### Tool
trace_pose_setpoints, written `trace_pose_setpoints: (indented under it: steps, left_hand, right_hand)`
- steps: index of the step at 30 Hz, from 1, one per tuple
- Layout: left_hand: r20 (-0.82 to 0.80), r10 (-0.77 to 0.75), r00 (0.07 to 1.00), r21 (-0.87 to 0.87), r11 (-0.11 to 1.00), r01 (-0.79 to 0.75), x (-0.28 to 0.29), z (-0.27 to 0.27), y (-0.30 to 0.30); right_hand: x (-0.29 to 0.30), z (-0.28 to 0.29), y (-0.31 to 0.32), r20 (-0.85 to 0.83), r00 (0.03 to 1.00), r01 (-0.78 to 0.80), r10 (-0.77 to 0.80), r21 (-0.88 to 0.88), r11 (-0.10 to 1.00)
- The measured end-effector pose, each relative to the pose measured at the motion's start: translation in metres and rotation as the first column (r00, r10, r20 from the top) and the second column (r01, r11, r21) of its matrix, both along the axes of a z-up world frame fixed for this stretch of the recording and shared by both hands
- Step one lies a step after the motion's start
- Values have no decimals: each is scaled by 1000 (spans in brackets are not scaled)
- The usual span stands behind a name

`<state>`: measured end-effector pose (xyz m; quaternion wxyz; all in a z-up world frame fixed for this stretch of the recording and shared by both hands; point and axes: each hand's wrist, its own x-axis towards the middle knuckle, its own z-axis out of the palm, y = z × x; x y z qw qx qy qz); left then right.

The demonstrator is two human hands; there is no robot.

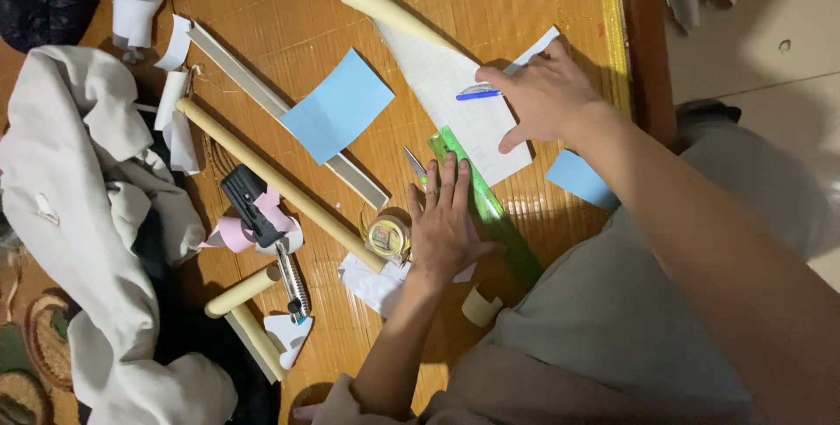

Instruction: Measuring, marking, and cutting paper or vinyl wrap to cover cardboard tubes, then securing them with tape.

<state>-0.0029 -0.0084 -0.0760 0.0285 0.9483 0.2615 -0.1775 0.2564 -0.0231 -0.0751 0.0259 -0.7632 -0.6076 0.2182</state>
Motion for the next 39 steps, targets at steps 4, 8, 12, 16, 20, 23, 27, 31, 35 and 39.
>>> trace_pose_setpoints:
  steps: [4,8,12,16,20,23,27,31,35,39]
  left_hand:
    - [-327,69,942,-172,976,-131,28,50,2]
    - [-342,98,935,-154,975,-159,31,47,2]
    - [-320,87,943,-113,985,-129,28,54,3]
    - [-66,116,991,-103,987,-123,25,44,6]
    - [123,97,988,42,994,-103,32,21,5]
    - [51,143,988,-4,990,-143,37,20,6]
    - [-60,150,987,-13,988,-151,54,37,-8]
    - [261,141,955,9,989,-148,55,-8,-31]
    - [147,176,973,-70,983,-168,64,0,-31]
    - [264,138,954,94,981,-168,63,-23,-36]
  right_hand:
    - [5,19,-1,-108,994,-39,23,-152,988]
    - [5,24,-5,-95,994,-71,58,-137,988]
    - [3,30,-5,-112,993,-64,49,-130,989]
    - [2,26,-9,-84,995,-63,52,-137,988]
    - [-4,41,-18,-142,990,-28,11,-122,992]
    - [-2,25,-22,-171,985,10,-30,-116,993]
    - [-2,23,-20,-161,987,-22,8,-85,996]
    - [-12,47,-22,-189,979,85,-83,5,996]
    - [-3,27,-23,-99,993,71,-64,69,995]
    - [-14,52,-24,-169,970,217,-177,262,940]
